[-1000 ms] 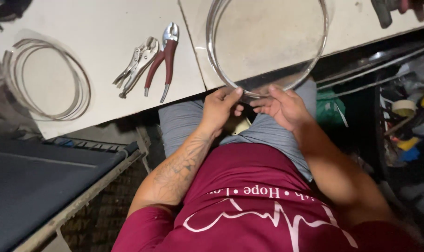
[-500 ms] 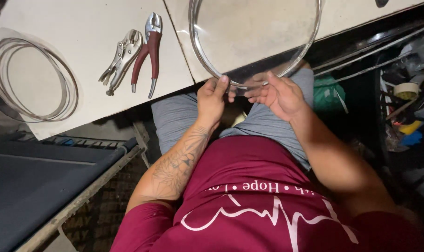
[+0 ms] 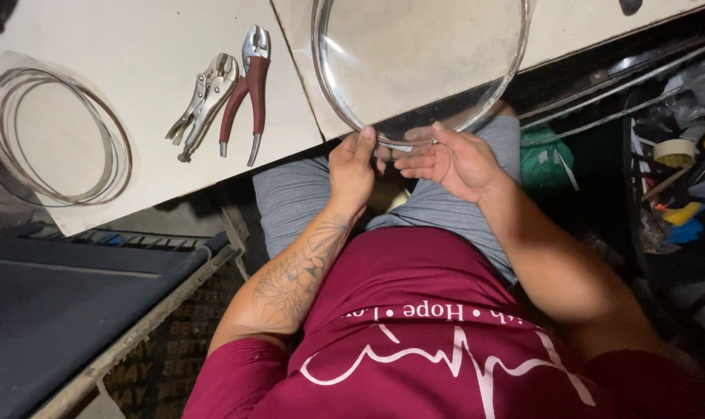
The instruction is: Assembling a metal hoop onto a clear plastic drum head using pliers
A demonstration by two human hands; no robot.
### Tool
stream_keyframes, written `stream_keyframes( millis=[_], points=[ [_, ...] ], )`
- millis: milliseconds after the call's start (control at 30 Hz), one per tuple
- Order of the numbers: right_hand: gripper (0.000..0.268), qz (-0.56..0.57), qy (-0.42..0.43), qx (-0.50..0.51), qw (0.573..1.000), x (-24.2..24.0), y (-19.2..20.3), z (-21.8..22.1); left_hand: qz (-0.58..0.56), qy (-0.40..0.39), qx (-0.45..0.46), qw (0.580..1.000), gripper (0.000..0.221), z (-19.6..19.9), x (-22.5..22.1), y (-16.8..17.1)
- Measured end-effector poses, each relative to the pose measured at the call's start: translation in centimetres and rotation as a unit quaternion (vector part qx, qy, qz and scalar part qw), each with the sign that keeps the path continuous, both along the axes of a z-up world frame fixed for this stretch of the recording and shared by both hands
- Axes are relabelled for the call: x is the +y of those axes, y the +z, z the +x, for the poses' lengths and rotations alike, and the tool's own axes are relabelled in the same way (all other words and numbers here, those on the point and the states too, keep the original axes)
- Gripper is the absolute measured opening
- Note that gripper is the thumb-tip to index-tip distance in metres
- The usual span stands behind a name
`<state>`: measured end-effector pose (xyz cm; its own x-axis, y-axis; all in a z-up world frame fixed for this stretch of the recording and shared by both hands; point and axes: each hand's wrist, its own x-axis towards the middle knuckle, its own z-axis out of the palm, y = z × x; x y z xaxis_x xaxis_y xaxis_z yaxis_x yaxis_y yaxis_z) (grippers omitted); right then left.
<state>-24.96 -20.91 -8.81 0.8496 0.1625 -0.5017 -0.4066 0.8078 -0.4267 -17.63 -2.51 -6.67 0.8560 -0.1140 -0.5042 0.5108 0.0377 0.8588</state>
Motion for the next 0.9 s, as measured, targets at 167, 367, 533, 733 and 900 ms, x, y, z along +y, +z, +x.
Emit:
stream_keyframes(
  millis=[167,367,533,733,900],
  points=[
    [0.043,-0.004,-0.005,-0.006,1.000,-0.1,0.1,0.3,0.014,-0.019,0.008,1.000,0.038,0.5,-0.1,1.2],
    [0.037,-0.023,-0.020,-0.007,1.000,0.2,-0.5,-0.1,-0.068,-0.017,0.023,0.997,0.030,0.4,1.0,-0.3],
    [0.035,-0.036,-0.024,-0.011,0.999,0.2,-1.2,-0.3,-0.078,-0.030,0.022,0.996,0.031,0.7,1.4,1.1],
    [0.027,-0.063,-0.042,0.011,0.997,0.6,-1.5,-0.2,-0.106,-0.015,0.035,0.994,0.029,0.7,1.8,0.2],
    [0.025,-0.081,-0.051,0.035,0.995,0.5,-1.3,0.1,-0.115,-0.008,0.042,0.992,0.033,0.9,1.6,1.0]
  ],
)
